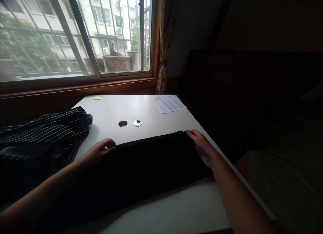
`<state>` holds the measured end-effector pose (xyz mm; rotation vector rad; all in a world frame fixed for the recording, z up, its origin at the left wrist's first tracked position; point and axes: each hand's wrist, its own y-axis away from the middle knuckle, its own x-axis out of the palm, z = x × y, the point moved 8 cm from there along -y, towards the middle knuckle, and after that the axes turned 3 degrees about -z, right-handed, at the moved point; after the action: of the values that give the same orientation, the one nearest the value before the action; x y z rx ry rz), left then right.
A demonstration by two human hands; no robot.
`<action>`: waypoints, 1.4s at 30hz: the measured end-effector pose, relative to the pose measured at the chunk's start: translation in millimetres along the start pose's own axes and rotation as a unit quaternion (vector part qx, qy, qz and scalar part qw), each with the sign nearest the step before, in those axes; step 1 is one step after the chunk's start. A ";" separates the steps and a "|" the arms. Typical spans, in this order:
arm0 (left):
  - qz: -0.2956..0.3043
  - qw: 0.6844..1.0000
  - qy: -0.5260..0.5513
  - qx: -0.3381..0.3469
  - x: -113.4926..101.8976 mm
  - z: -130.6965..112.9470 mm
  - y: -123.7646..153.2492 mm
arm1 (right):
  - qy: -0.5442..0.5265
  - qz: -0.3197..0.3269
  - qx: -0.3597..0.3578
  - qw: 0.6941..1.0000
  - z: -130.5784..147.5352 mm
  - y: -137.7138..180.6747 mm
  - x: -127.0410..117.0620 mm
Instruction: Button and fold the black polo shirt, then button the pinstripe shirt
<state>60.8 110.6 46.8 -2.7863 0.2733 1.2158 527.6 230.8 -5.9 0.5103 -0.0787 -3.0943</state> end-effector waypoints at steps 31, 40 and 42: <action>-0.075 0.953 -0.256 0.146 28.5 10.8 3.3 | 0.213 0.171 0.125 0.954 -23.8 97.1 -37.9; -0.064 0.964 -0.214 0.146 27.9 6.0 -7.5 | 0.211 0.179 0.103 0.955 -41.7 110.4 -54.7; -0.058 0.968 -0.202 0.139 28.2 6.9 -8.4 | 0.252 0.158 0.073 0.952 -34.0 97.2 -54.2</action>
<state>76.3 116.3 21.6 -2.2259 0.2217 1.5388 589.5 132.7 -15.8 1.1477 -0.3463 -2.5695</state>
